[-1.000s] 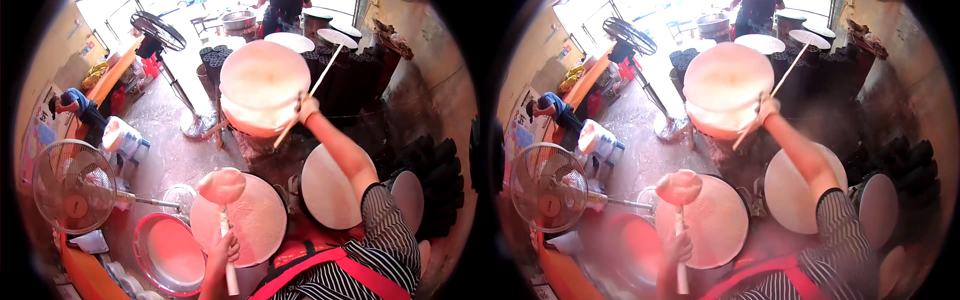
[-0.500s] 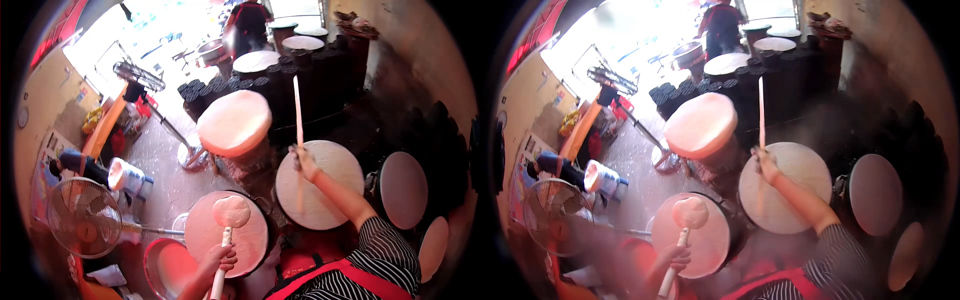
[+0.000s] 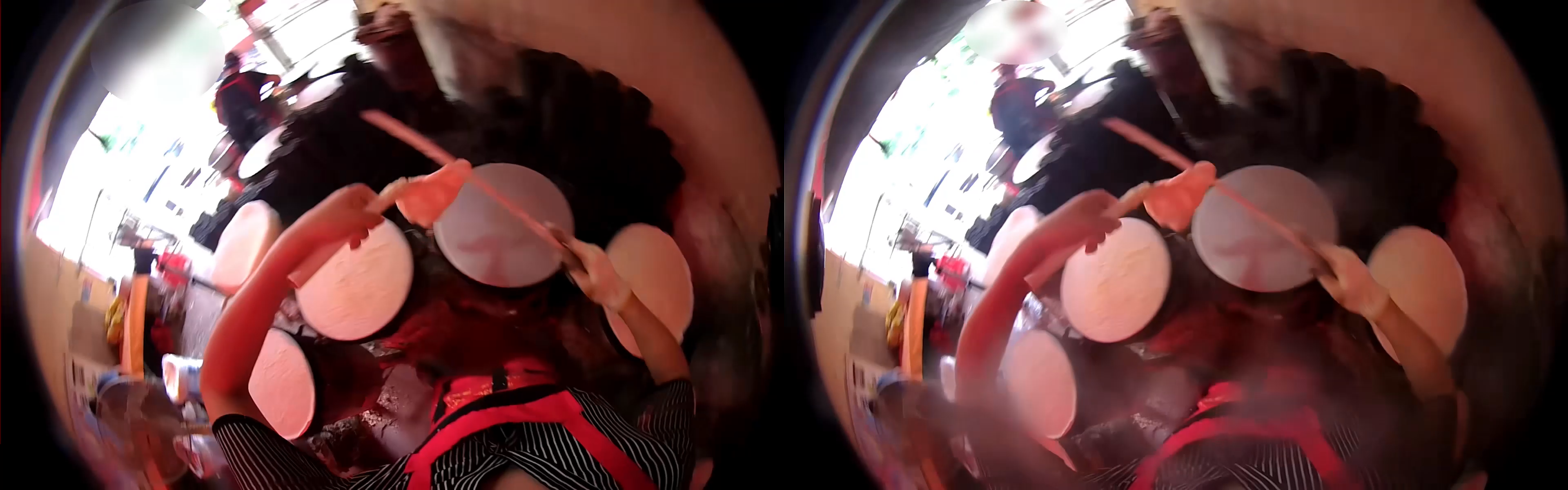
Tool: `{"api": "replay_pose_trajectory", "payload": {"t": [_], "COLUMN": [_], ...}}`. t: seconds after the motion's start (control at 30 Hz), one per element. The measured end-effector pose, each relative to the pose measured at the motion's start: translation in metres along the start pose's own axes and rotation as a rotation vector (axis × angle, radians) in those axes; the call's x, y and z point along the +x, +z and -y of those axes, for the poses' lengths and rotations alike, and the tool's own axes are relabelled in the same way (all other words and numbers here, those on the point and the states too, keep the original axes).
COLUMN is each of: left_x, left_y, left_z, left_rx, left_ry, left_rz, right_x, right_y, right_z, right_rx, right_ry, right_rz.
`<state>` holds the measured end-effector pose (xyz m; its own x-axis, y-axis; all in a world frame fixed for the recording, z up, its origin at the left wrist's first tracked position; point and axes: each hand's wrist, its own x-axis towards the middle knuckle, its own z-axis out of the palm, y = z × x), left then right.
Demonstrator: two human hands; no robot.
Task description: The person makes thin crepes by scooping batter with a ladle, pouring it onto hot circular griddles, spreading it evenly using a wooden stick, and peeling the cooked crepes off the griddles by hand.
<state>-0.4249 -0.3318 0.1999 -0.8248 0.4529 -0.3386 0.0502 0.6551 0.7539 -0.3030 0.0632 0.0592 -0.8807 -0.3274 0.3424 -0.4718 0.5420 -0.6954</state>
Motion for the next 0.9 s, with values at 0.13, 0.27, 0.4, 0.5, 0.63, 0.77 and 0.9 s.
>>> {"api": "replay_pose_trajectory", "payload": {"t": [0.13,0.27,0.4,0.5,0.63,0.77,0.9], "left_x": [0.067,0.114,0.165,0.206,0.246,0.269,0.243], "left_y": [0.064,0.119,0.202,0.275,0.331,0.317,0.242], "left_z": [-0.083,-0.092,-0.052,-0.020,0.006,-0.007,-0.055], "left_rx": [0.452,0.267,-0.343,-0.634,-0.719,-0.940,-1.002], "left_ry": [0.140,0.301,0.258,0.188,0.184,0.307,0.525], "left_rz": [-0.090,-0.152,-0.175,-0.256,-0.434,-0.590,-0.568], "right_x": [0.002,-0.043,-0.142,-0.166,-0.141,-0.085,-0.041], "right_y": [-0.032,-0.047,0.005,0.064,0.083,0.105,0.085], "right_z": [-0.001,-0.028,-0.078,-0.111,-0.111,-0.137,-0.129], "right_rx": [-0.232,0.210,1.186,0.585,0.209,0.141,1.083], "right_ry": [-0.118,0.580,0.888,0.705,0.705,0.717,0.955], "right_rz": [-0.131,-0.087,-0.290,-0.500,-0.525,-0.644,-0.579]}}
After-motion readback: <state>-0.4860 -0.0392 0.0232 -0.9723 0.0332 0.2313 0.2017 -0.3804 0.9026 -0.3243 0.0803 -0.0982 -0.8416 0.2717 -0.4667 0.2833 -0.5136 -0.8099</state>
